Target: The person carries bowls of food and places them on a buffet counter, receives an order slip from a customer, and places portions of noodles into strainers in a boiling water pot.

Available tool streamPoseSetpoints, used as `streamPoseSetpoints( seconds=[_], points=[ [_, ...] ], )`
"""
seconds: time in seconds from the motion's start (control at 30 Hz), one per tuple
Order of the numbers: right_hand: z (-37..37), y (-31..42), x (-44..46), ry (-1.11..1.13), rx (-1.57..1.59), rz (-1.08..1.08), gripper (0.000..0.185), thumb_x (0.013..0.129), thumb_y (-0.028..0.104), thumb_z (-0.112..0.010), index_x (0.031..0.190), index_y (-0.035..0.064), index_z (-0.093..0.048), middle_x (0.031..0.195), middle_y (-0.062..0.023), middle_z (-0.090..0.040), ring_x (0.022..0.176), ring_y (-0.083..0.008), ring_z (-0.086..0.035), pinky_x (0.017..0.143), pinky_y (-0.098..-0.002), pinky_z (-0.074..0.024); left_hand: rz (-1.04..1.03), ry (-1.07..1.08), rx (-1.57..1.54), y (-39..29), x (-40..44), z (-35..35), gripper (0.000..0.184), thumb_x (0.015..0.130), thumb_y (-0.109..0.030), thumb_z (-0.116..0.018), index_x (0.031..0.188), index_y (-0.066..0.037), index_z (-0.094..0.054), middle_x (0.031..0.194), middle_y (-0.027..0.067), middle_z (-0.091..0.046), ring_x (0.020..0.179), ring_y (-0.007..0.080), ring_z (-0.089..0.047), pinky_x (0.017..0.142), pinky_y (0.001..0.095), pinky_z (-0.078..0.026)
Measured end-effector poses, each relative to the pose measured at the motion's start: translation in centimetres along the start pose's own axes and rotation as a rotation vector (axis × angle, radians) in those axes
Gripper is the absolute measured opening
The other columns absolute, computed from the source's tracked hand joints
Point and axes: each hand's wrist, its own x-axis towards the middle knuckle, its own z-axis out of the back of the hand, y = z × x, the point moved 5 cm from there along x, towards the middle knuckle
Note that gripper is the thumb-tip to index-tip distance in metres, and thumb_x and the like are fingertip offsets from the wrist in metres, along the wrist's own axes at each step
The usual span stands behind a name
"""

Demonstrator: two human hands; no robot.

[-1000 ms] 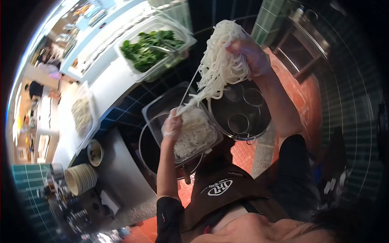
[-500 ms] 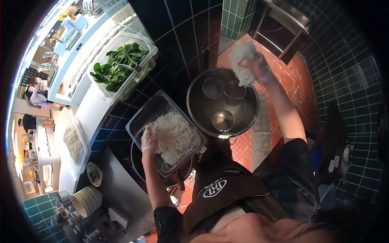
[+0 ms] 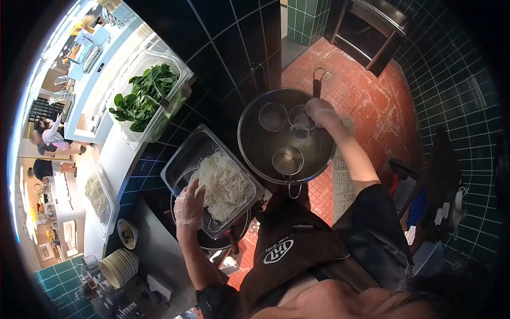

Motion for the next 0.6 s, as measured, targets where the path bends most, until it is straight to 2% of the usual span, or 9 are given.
streamPoseSetpoints(
  seconds=[0.07, 0.13, 0.27, 0.3, 0.4, 0.43, 0.53, 0.57, 0.6],
  points=[
    [1.3, -0.1, -0.9, -0.076, 0.152, -0.021, 0.029, 0.076, 0.024, -0.059, 0.099, 0.0085, -0.066, 0.095, -0.0139, -0.066, 0.093, -0.0279, -0.062, 0.082, -0.0367, -0.0468, -0.004, -0.113, -0.081, 0.8, -0.5, -0.7, 0.035, 0.086, -0.021, -0.057, 0.117, -0.006, -0.054, 0.106, 0.0174, -0.060, 0.092, 0.0344, -0.060, 0.078, 0.0398, -0.047],
    [0.4, -0.7, -1.1, -0.012, 0.145, -0.022, 0.031, 0.077, 0.025, -0.059, 0.102, 0.0080, -0.066, 0.096, -0.0154, -0.065, 0.095, -0.0282, -0.061, 0.083, -0.0371, -0.0464, 0.007, -0.242, -0.110, 1.8, -1.8, -1.4, 0.034, 0.088, -0.020, -0.055, 0.118, -0.006, -0.053, 0.105, 0.0172, -0.061, 0.090, 0.0345, -0.060, 0.077, 0.0392, -0.047],
    [-2.7, -1.8, -1.7, -0.030, 0.068, 0.033, 0.039, 0.074, 0.030, -0.063, 0.106, 0.0066, -0.063, 0.101, -0.0177, -0.063, 0.099, -0.0299, -0.059, 0.086, -0.0378, -0.0455, 0.065, -0.508, -0.342, 7.6, -4.5, -5.5, 0.037, 0.086, -0.012, -0.058, 0.122, -0.003, -0.051, 0.114, 0.0193, -0.056, 0.102, 0.0329, -0.056, 0.088, 0.0374, -0.044],
    [-3.0, -2.1, -1.7, -0.073, 0.067, -0.015, 0.042, 0.073, 0.032, -0.064, 0.107, 0.0063, -0.063, 0.102, -0.0179, -0.062, 0.100, -0.0303, -0.058, 0.087, -0.0381, -0.0452, 0.137, -0.500, -0.312, 7.7, -5.1, -5.6, 0.041, 0.087, -0.010, -0.058, 0.125, 0.000, -0.047, 0.122, 0.0190, -0.049, 0.111, 0.0292, -0.051, 0.095, 0.0353, -0.040],
    [-4.1, -2.6, -2.4, -0.188, 0.069, -0.157, 0.049, 0.070, 0.036, -0.067, 0.109, 0.0060, -0.062, 0.105, -0.0180, -0.062, 0.103, -0.0310, -0.057, 0.088, -0.0388, -0.0446, 0.289, -0.462, -0.573, 9.4, -6.2, -7.8, 0.044, 0.089, -0.010, -0.057, 0.129, 0.002, -0.042, 0.124, 0.0173, -0.047, 0.114, 0.0250, -0.049, 0.097, 0.0335, -0.038],
    [-4.5, -2.1, -2.9, -0.218, 0.070, -0.199, 0.050, 0.069, 0.036, -0.068, 0.109, 0.0063, -0.062, 0.105, -0.0178, -0.062, 0.102, -0.0308, -0.057, 0.088, -0.0389, -0.0447, 0.314, -0.470, -0.667, 10.3, -6.3, -8.9, 0.051, 0.089, -0.010, -0.056, 0.133, 0.003, -0.035, 0.124, 0.0150, -0.046, 0.115, 0.0219, -0.046, 0.099, 0.0315, -0.035],
    [-6.8, -2.6, -2.3, -0.132, 0.204, -0.199, 0.044, 0.069, 0.035, -0.068, 0.104, 0.0073, -0.064, 0.100, -0.0180, -0.063, 0.098, -0.0306, -0.059, 0.085, -0.0387, -0.0462, 0.302, -0.542, -1.035, 11.9, -6.4, -11.8, 0.059, 0.088, -0.009, -0.058, 0.137, 0.001, -0.027, 0.120, 0.0124, -0.048, 0.107, 0.0206, -0.049, 0.092, 0.0282, -0.040],
    [-7.9, -3.0, -1.6, -0.073, 0.270, -0.173, 0.041, 0.069, 0.033, -0.068, 0.101, 0.0076, -0.065, 0.097, -0.0182, -0.064, 0.095, -0.0306, -0.060, 0.083, -0.0386, -0.0470, 0.356, -0.500, -1.170, 13.9, -6.6, -13.6, 0.065, 0.087, -0.006, -0.059, 0.140, -0.002, -0.022, 0.112, 0.0087, -0.052, 0.088, 0.0144, -0.053, 0.073, 0.0227, -0.045],
    [-9.2, -3.7, -0.5, -0.017, 0.261, -0.171, 0.038, 0.070, 0.033, -0.068, 0.098, 0.0080, -0.066, 0.094, -0.0175, -0.065, 0.092, -0.0305, -0.061, 0.081, -0.0384, -0.0476, 0.410, -0.489, -1.219, 14.2, -6.8, -13.9, 0.066, 0.086, -0.005, -0.059, 0.140, -0.004, -0.022, 0.109, 0.0078, -0.053, 0.082, 0.0124, -0.052, 0.067, 0.0218, -0.044]
  ],
)
